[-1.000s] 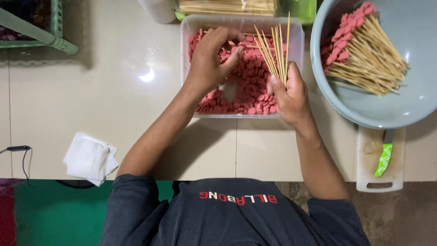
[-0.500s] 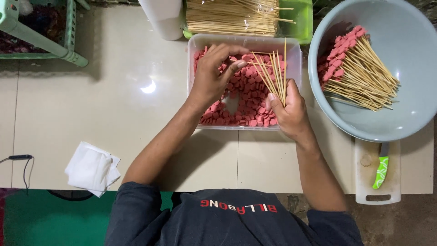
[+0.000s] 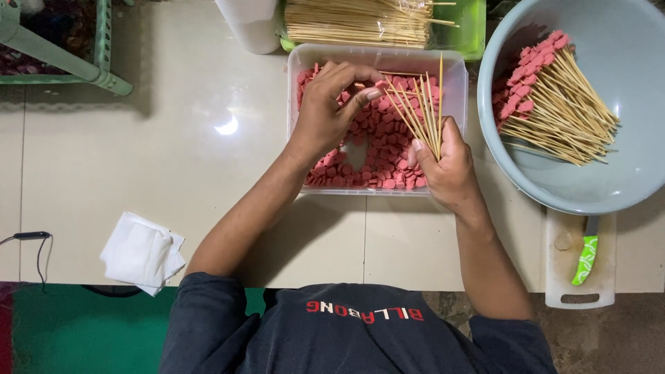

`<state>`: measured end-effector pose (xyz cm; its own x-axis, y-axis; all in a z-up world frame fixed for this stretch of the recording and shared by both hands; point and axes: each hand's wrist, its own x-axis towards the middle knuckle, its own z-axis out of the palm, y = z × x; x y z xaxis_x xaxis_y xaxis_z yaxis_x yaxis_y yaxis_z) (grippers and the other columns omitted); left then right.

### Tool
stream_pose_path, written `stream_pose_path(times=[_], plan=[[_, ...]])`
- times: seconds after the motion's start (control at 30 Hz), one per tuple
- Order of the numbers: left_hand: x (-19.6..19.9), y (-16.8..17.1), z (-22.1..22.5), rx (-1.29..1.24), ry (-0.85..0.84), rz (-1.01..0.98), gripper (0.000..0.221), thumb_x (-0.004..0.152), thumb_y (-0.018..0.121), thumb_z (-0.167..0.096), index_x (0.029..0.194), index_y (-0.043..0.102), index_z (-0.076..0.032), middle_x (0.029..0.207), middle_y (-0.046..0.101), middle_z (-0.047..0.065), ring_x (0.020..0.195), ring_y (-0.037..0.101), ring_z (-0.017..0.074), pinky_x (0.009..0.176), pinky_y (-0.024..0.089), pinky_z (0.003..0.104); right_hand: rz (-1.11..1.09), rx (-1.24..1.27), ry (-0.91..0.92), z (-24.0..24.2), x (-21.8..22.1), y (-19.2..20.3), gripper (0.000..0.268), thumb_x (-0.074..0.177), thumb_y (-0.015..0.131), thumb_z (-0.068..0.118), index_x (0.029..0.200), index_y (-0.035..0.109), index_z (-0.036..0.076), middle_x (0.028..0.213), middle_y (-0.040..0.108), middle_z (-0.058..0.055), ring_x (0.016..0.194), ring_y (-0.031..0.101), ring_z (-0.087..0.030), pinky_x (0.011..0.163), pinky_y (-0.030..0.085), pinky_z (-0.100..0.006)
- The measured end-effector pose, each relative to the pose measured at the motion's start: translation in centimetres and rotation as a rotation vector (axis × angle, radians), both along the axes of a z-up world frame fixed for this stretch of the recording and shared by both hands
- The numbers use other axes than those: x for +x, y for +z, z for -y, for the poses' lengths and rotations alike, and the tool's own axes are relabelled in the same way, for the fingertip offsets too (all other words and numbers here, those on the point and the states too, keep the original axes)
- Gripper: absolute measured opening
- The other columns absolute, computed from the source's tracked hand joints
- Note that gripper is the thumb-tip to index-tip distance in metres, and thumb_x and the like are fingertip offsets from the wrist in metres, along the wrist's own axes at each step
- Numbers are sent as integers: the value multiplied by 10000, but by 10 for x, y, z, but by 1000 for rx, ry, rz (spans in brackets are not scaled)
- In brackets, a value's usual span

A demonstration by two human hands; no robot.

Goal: Manually attaching small pink decorative ornaments to the ends of wooden skewers

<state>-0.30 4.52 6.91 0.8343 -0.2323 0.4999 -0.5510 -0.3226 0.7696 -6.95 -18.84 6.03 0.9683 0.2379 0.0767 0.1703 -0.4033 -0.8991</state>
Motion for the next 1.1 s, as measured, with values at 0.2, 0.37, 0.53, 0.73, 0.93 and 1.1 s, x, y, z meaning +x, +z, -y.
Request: stream_pose_path(times=[0.2,0.37,0.53,0.73,0.93,1.1], plan=[[0,-2,1,7,3,-8,150,994,718,-218,1125,697,-150,1012,733,-18,835,504,154,788,397,290,26,-20,2,1,0,-1,97,1076,505,71,1014,432,55,763,640,-66,700,645,-201,709,555,-360],[0,-3,1,1,1,5,157,990,717,-241,1118,699,-151,990,726,-20,831,500,156,791,393,294,16,-35,-12,0,1,0,162,1079,512,84,964,399,71,747,639,-59,692,637,-197,716,537,-359],[-1,0,2,14,2,19,140,995,721,-222,1113,698,-151,1008,732,-19,829,489,160,791,374,302,-4,-8,-9,2,0,0,106,1077,508,69,1005,431,61,764,643,-61,702,648,-191,720,563,-352],[0,-1,1,26,6,30,144,985,742,-182,1115,699,-140,1036,740,-4,864,523,171,801,392,302,-4,-23,-11,1,0,1,128,1065,507,55,979,412,61,752,648,-69,692,652,-201,710,544,-359],[0,-2,1,38,15,75,145,983,734,-225,1104,706,-151,1038,745,-17,827,525,155,777,375,302,-2,-29,-23,0,1,0,121,1057,520,47,976,431,60,755,664,-59,691,657,-189,723,555,-349],[4,-22,0,149,63,170,350,950,835,-168,1261,686,-224,1156,747,-13,951,565,170,774,373,305,-6,-1,-32,0,2,-1,54,1060,517,50,1068,464,43,740,646,-62,660,628,-182,676,543,-332]])
